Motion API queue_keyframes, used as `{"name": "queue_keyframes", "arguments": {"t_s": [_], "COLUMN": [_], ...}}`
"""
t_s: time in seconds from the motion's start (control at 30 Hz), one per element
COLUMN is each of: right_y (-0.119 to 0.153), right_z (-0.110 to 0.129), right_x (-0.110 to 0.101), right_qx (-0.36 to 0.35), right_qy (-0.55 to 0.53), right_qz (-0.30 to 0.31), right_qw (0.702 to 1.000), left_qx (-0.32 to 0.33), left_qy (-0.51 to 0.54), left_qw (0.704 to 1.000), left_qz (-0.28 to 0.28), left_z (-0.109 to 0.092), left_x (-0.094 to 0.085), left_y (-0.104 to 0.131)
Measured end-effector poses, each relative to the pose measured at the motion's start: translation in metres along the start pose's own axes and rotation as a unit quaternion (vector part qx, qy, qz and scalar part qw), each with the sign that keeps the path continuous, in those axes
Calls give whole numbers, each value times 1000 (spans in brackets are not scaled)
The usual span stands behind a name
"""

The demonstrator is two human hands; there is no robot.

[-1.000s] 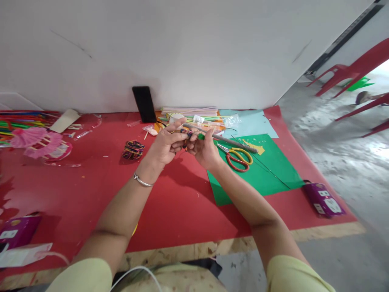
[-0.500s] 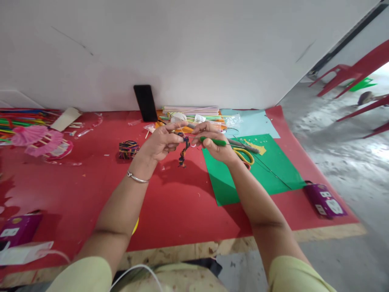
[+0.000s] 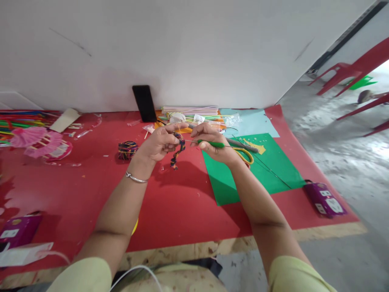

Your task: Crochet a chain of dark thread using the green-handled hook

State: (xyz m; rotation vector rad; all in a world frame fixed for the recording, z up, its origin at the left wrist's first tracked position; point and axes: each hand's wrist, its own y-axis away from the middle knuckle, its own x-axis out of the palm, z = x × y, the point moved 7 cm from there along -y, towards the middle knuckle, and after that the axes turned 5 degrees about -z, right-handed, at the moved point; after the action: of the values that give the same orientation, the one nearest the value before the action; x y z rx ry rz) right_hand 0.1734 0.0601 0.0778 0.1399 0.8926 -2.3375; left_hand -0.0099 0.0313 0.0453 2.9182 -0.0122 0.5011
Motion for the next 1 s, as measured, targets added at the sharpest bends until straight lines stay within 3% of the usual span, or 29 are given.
{"name": "queue_keyframes", "arguments": {"t_s": [0.4, 0.57, 0.8, 0.9, 1.0], "right_y": [-1, -1, -1, 1, 7], "right_z": [-4, -5, 1, -6, -28], "right_x": [2, 3, 0, 5, 19], "right_qx": [23, 0, 20, 66, 155], "right_qy": [-31, -16, -33, -81, -173], "right_qz": [-25, -13, -11, -33, -78], "right_qw": [999, 1000, 999, 994, 970], "left_qx": [-7, -20, -22, 5, 67], "left_qy": [20, 29, 33, 21, -4], "left_qw": [1000, 999, 999, 1000, 998], "left_qz": [5, 31, 34, 21, -15], "left_z": [2, 5, 4, 3, 0], "left_x": [-1, -1, -2, -2, -2], "left_y": [0, -2, -3, -4, -6]}}
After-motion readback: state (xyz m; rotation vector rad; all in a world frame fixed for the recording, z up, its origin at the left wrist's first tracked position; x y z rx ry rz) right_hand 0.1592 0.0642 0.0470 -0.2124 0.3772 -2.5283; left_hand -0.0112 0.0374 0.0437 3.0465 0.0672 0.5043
